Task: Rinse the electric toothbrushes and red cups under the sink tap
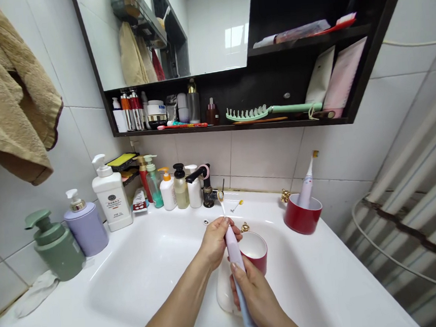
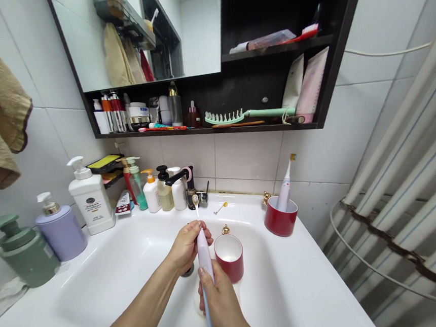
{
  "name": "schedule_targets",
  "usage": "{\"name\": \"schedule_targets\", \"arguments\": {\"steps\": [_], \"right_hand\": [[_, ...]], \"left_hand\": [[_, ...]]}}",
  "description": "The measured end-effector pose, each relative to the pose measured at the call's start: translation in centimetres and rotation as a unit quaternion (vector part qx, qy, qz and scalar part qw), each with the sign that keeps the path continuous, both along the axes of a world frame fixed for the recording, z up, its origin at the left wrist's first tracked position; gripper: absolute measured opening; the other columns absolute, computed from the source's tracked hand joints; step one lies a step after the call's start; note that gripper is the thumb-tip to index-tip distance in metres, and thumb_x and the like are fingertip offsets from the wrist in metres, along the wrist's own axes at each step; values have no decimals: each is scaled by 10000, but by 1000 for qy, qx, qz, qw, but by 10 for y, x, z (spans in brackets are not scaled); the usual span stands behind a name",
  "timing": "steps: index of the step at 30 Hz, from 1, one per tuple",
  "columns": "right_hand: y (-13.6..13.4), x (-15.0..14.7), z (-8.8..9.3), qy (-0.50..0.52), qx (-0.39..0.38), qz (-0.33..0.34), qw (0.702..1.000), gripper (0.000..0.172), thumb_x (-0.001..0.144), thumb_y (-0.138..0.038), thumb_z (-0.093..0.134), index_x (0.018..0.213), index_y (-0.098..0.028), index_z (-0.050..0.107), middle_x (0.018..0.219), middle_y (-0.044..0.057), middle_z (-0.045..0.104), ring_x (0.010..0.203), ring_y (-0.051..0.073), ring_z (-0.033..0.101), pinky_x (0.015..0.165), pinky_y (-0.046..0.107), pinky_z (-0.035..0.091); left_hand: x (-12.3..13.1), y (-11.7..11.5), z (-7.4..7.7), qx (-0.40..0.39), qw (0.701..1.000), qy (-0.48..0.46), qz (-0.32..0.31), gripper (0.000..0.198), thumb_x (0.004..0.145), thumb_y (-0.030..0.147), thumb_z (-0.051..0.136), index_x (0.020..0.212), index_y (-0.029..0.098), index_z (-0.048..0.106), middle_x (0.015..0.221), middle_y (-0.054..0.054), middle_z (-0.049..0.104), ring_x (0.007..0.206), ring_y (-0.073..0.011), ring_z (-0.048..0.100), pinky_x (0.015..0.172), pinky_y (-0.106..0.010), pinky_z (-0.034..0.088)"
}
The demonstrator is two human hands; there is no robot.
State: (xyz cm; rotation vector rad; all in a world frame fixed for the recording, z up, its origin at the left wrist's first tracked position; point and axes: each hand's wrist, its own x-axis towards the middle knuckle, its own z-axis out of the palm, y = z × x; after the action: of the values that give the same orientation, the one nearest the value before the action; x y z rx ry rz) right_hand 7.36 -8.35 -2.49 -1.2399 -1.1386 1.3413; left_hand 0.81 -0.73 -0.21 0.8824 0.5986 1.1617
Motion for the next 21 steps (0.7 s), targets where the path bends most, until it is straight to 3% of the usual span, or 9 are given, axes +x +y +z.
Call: {"name": "schedule_targets", "arguments": {"steps": [6,11,16,19,21], "right_hand": [[2,2,-1,-40,8,-15,999,241,680,-424,352,668,-184,337,470,-73,350,359,44,348,366,181,286],[-2,0,7,9,-21,18,1000,247,691,-432,323,688,-185,339,489,-65,380,346,41,350,360,183,288],[0,2,4,-5,-6,-1,1000,240,674,-416,370,678,-176,382,471,-63,389,364,54,367,373,188,292],[12,14,7,4,45,-24,999,257,660,-417,390,699,-168,438,501,-40,441,418,71,397,402,193,309],[27,25,14,-10,112,-82,990,282,647,-427,400,748,-171,459,540,-26,475,467,92,428,431,203,334]], "left_hand": [[1,0,0,33,993,93,60,199,605,331,488,586,136,455,457,14,506,425,-89,478,482,-216,362],[1,0,-1,3,999,26,19,199,616,337,474,590,143,436,481,13,518,442,-83,482,496,-213,365],[1,-2,-2,22,999,40,24,209,622,336,477,645,130,454,518,0,525,467,-83,490,507,-210,368],[2,-4,-1,52,996,68,20,245,620,336,480,741,123,476,621,-22,541,557,-97,508,540,-217,376],[3,-5,-2,73,991,102,41,258,629,324,468,794,126,471,702,-37,541,624,-107,511,577,-230,381]]}}
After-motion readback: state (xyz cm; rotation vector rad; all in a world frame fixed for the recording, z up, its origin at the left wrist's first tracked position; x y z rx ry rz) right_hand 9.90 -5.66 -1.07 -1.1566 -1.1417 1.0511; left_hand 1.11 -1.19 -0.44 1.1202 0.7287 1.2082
